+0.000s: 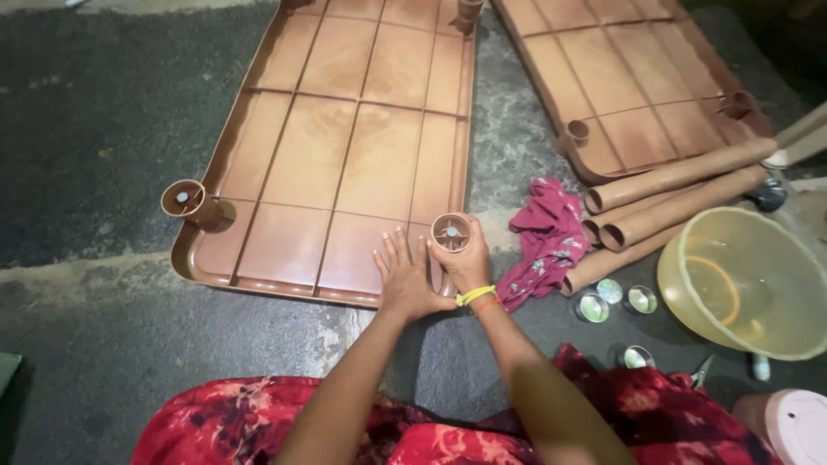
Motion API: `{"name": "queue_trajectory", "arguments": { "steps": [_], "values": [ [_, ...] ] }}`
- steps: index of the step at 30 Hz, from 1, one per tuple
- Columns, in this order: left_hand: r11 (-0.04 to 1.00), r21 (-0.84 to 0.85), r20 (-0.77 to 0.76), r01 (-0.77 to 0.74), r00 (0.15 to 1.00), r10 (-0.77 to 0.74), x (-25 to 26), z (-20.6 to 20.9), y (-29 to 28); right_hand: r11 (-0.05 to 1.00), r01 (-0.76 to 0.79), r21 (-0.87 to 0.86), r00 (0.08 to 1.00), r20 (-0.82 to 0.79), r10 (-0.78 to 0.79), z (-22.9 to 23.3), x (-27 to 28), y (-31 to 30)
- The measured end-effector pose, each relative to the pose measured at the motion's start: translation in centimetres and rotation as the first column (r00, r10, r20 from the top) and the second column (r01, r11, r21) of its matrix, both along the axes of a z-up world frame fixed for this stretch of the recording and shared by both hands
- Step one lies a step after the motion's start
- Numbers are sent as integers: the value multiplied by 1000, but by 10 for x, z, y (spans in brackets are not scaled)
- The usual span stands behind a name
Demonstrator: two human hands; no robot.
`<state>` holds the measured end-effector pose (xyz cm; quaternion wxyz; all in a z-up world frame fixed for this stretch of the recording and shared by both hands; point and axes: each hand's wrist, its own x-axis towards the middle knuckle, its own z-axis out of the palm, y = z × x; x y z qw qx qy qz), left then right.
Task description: The person sits on the floor and attaches plastic feet to the underside of brown plastic table tops, pressing and twisting each foot into its socket by hand and repositioning the panels between fittings.
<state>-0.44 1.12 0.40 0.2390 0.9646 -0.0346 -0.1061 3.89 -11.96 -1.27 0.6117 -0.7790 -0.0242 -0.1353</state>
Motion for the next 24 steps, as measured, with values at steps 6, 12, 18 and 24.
{"name": "queue_trajectory", "arguments": {
  "steps": [6,12,18,24],
  "values": [
    [998,61,-14,18,1000,-17,3,-12,0,965,-92,-245,994,34,103,-11,-13,-22],
    [931,-67,27,-359,932,362,-44,9,-66,790,-12,-613,994,75,73,0,-65,-86],
    [900,-434,284,-31,944,170,-141,97,-186,446,-156,-881,985,-175,-1,42,-86,-99],
    [845,-407,629,348,778,-17,-197,161,-209,449,-135,-883,963,-224,-151,71,-95,-110]
  ]
}}
